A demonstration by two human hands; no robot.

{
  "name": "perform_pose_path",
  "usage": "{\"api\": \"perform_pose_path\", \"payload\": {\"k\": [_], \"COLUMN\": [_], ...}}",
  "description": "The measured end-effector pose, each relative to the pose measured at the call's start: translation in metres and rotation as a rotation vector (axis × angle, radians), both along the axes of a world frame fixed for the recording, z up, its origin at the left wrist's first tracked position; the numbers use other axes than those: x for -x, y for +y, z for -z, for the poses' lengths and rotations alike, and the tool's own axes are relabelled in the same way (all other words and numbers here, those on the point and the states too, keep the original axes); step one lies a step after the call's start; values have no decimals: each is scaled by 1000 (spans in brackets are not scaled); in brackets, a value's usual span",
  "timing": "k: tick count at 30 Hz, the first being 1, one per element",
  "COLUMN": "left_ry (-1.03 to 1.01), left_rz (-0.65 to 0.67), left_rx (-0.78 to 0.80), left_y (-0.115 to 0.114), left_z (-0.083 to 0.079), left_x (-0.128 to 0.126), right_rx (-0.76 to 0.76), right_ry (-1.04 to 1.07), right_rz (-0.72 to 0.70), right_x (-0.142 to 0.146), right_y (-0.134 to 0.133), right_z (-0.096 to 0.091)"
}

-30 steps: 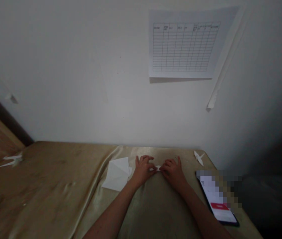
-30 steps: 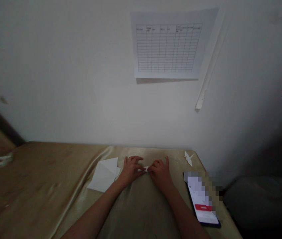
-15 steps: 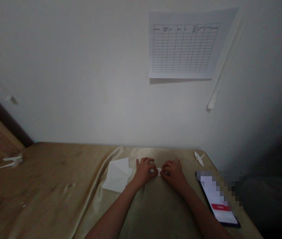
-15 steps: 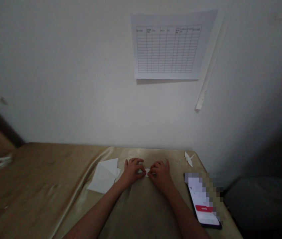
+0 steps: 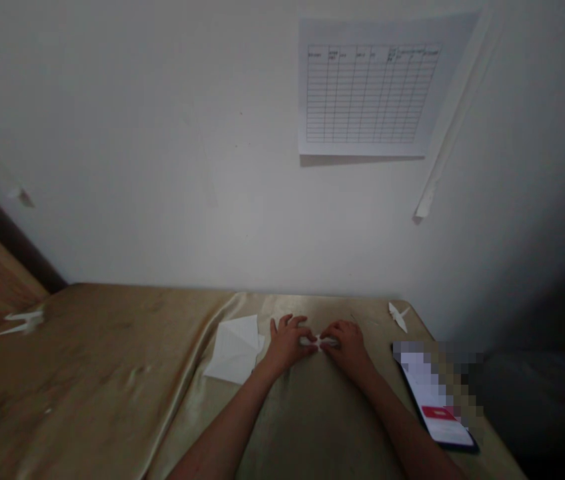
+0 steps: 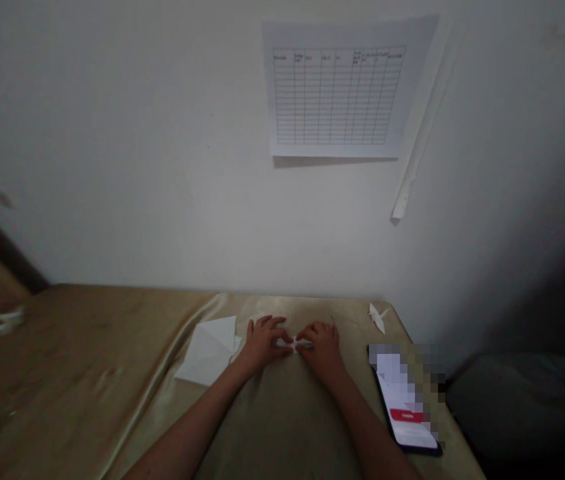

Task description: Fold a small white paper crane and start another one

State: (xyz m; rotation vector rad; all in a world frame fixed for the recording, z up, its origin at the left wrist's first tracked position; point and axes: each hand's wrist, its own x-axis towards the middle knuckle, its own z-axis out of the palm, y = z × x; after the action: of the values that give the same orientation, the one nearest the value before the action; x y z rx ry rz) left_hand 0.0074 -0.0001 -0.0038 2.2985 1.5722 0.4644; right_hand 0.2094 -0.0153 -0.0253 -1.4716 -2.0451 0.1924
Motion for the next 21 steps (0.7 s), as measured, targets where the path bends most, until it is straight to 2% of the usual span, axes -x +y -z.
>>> {"api": "perform_pose_path", "payload": {"k": [6, 21], "left_ry": [8, -7], "left_rz": [35, 31], "left_rx": [19, -19], "left_y": [-2, -3], "left_z": [-4, -3], "left_x": [3, 3], "right_rx": [2, -47], "right_ry": [-39, -53], "right_rz": [-155, -134], "right_x": [-11, -5], "right_y": [2, -5], "right_z": [0, -6]}}
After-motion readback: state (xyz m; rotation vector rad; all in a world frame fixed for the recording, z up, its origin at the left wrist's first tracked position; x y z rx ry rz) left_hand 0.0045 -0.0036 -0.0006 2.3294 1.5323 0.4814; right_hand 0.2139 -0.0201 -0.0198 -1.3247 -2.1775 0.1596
